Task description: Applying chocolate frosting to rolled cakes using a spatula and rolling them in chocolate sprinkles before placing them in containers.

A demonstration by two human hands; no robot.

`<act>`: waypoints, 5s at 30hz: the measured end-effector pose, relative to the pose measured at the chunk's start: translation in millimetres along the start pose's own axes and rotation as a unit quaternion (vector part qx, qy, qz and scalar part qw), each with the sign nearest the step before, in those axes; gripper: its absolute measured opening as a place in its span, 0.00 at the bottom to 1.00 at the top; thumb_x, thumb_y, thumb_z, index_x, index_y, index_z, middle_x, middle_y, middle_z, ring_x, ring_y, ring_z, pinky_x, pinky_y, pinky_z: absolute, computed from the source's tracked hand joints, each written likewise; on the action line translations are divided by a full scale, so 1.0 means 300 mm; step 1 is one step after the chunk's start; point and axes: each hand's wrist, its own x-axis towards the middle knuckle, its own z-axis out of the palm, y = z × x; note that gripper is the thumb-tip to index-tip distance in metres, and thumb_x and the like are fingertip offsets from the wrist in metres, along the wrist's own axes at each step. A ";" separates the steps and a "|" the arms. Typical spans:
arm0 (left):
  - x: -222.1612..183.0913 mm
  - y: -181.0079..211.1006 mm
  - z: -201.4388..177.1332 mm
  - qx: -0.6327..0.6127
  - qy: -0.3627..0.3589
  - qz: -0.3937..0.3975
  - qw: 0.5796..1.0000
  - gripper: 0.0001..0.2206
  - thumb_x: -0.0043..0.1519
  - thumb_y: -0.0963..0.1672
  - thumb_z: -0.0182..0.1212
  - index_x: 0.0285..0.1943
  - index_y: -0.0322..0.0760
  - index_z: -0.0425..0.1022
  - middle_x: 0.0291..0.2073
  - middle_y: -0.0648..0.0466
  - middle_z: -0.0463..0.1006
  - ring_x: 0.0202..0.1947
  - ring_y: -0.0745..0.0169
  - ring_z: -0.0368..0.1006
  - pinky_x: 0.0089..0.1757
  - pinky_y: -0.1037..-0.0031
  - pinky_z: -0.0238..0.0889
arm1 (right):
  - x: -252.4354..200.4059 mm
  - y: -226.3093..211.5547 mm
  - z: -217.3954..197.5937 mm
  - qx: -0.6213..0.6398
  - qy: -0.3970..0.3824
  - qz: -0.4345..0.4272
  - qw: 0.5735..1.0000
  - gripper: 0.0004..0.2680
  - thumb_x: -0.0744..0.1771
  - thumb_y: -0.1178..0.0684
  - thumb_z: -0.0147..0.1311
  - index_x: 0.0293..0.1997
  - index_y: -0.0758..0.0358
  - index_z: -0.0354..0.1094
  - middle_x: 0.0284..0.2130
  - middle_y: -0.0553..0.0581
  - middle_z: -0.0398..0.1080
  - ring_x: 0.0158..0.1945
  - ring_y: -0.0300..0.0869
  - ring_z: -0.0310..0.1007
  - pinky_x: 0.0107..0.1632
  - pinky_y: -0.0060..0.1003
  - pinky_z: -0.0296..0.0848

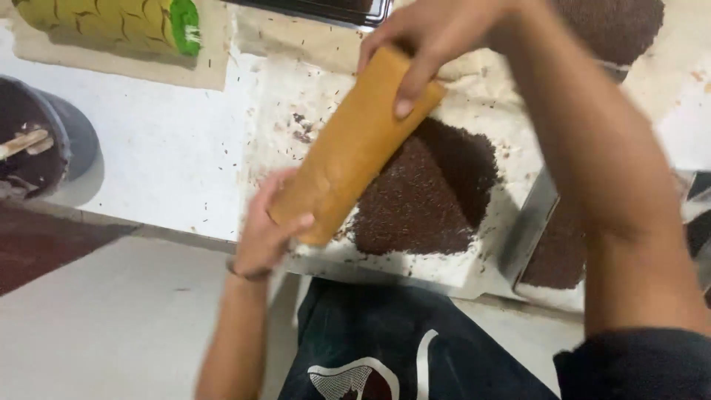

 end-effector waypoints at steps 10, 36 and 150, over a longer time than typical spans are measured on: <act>-0.161 -0.319 0.060 0.018 0.141 -0.111 0.984 0.40 0.42 0.54 0.72 0.64 0.34 0.68 0.53 0.47 0.77 0.52 0.51 0.76 0.44 0.64 0.77 | 0.294 -0.151 0.218 0.139 -0.177 0.092 0.970 0.21 0.59 0.57 0.62 0.58 0.60 0.67 0.54 0.60 0.74 0.53 0.55 0.77 0.49 0.45 0.79; -0.121 -0.287 0.164 0.030 0.213 -0.134 0.967 0.35 0.45 0.50 0.72 0.65 0.40 0.70 0.56 0.50 0.76 0.55 0.56 0.75 0.49 0.66 0.73 | 0.325 -0.088 0.212 0.107 -0.160 0.079 0.978 0.21 0.61 0.48 0.60 0.59 0.58 0.62 0.53 0.61 0.70 0.48 0.52 0.72 0.42 0.40 0.72; 0.228 -0.585 1.242 0.640 -0.283 0.426 0.574 0.22 0.60 0.46 0.62 0.65 0.40 0.71 0.61 0.38 0.65 0.63 0.31 0.63 0.58 0.52 0.61 | -0.585 0.123 1.454 0.346 0.502 0.339 0.716 0.40 0.58 0.49 0.70 0.76 0.62 0.44 0.69 0.76 0.47 0.71 0.72 0.47 0.67 0.68 0.60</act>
